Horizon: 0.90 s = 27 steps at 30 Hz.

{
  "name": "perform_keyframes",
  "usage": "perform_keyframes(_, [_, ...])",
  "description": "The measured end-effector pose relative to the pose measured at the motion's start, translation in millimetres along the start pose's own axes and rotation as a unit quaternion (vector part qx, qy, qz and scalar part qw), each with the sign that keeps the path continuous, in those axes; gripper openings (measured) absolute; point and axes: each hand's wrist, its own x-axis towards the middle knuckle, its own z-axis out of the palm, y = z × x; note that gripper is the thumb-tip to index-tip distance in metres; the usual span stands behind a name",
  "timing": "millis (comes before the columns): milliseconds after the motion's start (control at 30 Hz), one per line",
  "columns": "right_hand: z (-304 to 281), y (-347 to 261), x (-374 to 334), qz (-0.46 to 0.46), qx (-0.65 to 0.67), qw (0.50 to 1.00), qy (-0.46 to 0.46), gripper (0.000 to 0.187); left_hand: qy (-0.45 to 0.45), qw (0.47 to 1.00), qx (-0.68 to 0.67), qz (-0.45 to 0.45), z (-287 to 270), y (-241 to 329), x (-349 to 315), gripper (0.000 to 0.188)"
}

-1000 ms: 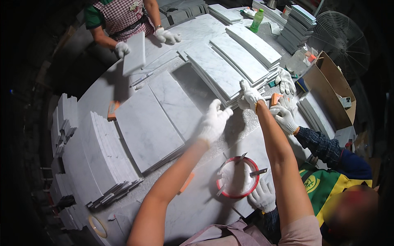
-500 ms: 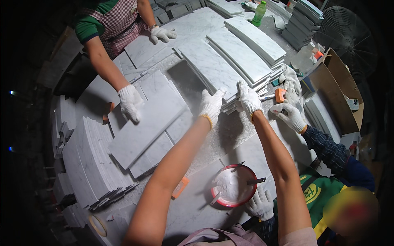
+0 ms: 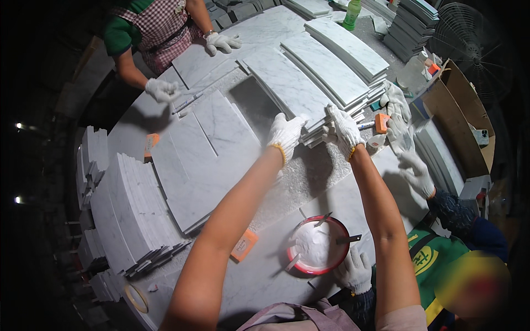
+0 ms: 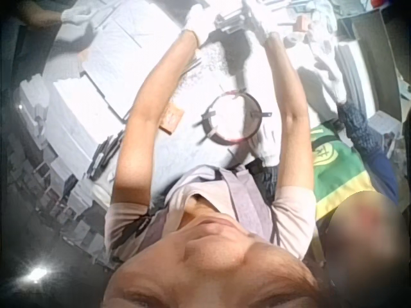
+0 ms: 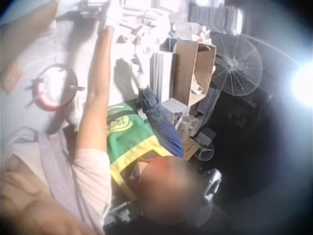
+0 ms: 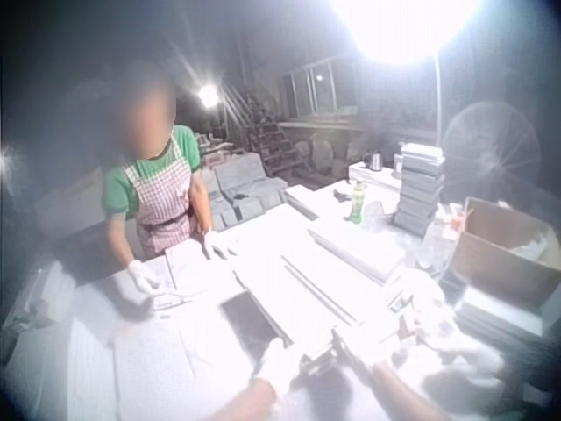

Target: The person applies a white paste to rectangular white tiles using a small metal spatula. They scoop paste from a bowl, spread it on each tile, and place the tile on a stack. The process repeats for multiple tiles.

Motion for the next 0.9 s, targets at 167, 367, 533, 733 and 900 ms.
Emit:
perform_keyframes(167, [4, -2, -6, -0.016, -0.054, 0.998, 0.012, 0.042, 0.037, 0.999, -0.020, -0.013, 2, 21, -21, 0.064])
perform_keyframes(367, [16, -2, -23, -0.078, -0.049, 0.996, 0.020, 0.035, 0.014, 0.995, -0.100, -0.013, 4, 10, -11, 0.063])
perform_keyframes(533, [28, 3, -30, -0.058, -0.035, 0.997, 0.047, 0.035, -0.016, 0.994, -0.095, -0.042, -4, -3, 10, 0.057])
perform_keyframes(733, [45, 19, -52, -0.054, 0.039, 0.998, -0.004, 0.030, -0.082, 0.951, -0.282, -0.096, -22, -6, 10, 0.043])
perform_keyframes(900, [52, -3, -74, -0.061, 0.029, 0.997, -0.044, 0.034, -0.116, 0.909, -0.380, -0.124, -38, 13, 8, 0.031])
